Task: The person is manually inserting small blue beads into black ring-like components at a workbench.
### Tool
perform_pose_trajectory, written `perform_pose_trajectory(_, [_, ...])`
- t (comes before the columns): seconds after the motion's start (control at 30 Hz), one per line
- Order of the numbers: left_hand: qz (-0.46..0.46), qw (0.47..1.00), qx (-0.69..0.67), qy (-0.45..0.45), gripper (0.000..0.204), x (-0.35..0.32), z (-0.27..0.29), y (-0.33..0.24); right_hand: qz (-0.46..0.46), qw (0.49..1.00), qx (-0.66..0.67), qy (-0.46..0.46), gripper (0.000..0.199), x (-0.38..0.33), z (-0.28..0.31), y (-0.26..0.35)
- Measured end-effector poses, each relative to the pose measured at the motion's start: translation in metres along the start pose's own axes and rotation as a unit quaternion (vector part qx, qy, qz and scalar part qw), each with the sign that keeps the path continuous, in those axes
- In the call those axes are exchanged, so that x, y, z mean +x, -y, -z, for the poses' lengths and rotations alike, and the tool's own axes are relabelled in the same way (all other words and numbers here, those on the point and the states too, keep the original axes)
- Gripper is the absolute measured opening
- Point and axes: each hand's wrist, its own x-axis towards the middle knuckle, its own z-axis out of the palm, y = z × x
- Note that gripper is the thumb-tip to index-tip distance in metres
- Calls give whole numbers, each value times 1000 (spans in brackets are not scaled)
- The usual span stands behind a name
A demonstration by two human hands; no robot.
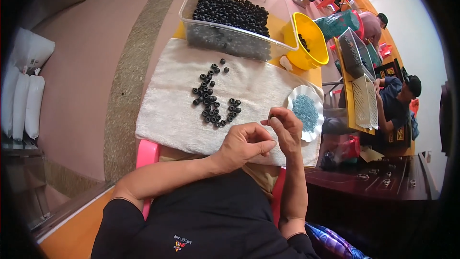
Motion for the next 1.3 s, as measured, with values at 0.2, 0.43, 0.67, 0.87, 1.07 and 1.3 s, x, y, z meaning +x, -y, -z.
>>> perform_pose_trajectory(0.2, [8, 1000, 1, -16, 22, 7, 9, 10, 41, 999, -6, 19, 17, -11, 14, -7])
perform_pose_trajectory(0.43, [-5, 1000, 15, -27, 33, 10, 14, 12, 63, 996, 31, 48, 16, -14, 3, -4])
perform_pose_trajectory(0.67, [2, 998, 53, -17, 35, 13, 17, 13, 70, 997, -16, 38, 13, -14, 5, -7])
perform_pose_trajectory(0.87, [9, 999, 49, -19, 38, 13, 16, 15, 56, 998, -39, 8, 17, -16, 6, -15])
perform_pose_trajectory(1.07, [13, 999, 40, -11, 40, 12, 19, 18, -22, 998, -53, -10, 17, -18, 8, -17])
perform_pose_trajectory(1.3, [23, 999, 34, -30, 39, 12, 18, 21, 84, 994, -67, 32, 20, -14, 4, -8])
